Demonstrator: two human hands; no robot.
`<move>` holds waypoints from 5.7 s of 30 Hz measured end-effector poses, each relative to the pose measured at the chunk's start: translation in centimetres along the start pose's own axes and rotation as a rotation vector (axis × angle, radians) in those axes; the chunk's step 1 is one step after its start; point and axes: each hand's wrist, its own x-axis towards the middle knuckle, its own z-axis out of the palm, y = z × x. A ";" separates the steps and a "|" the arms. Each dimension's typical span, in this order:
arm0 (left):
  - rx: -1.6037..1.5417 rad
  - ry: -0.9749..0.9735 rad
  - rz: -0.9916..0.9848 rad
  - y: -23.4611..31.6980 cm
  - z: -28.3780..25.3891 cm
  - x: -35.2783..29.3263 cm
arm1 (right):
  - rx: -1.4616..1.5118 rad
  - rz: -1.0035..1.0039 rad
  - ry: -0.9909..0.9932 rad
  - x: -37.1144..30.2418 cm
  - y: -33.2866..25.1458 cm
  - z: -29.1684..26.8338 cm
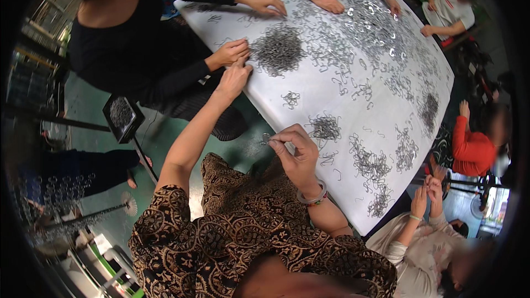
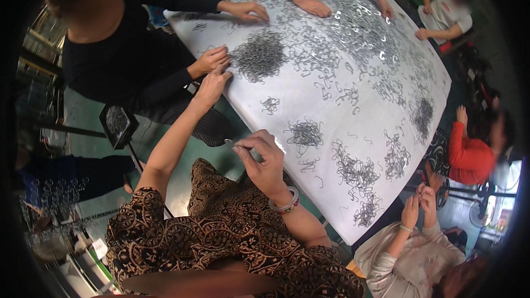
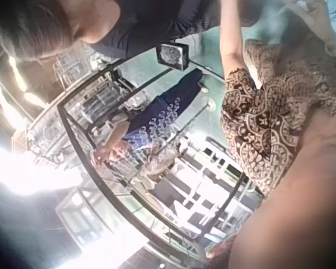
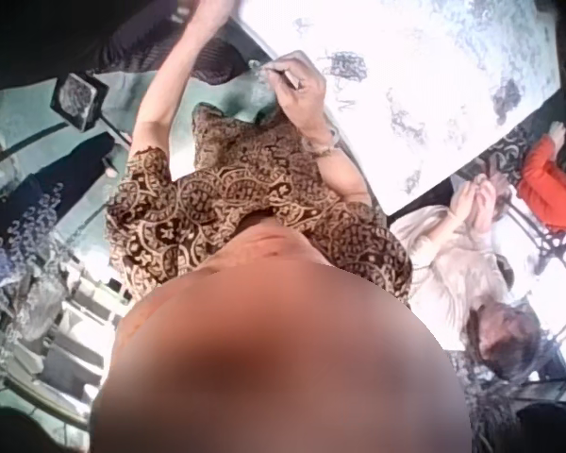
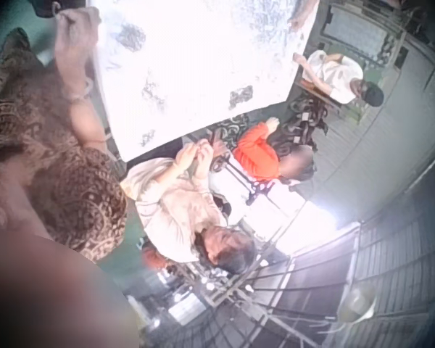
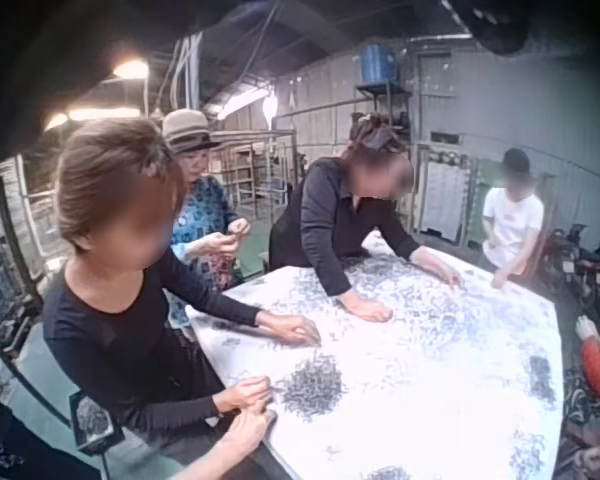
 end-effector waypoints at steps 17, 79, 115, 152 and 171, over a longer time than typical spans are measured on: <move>-1.388 0.188 -0.299 14.8 -13.3 -10.2 | 0.181 0.038 0.169 -1.5 0.9 1.6; -1.041 0.272 -0.217 16.4 -11.0 -11.5 | -0.180 -0.173 0.000 0.3 -2.1 -0.3; 0.081 0.349 -0.158 3.5 3.3 5.2 | 0.199 -0.109 0.096 0.6 -0.6 0.9; -1.249 0.124 -0.297 16.7 -11.7 -9.2 | -0.726 0.021 0.168 5.8 10.2 -13.4; -1.254 0.069 -0.412 15.5 -12.1 -10.1 | -0.949 0.223 0.106 11.4 20.0 -16.7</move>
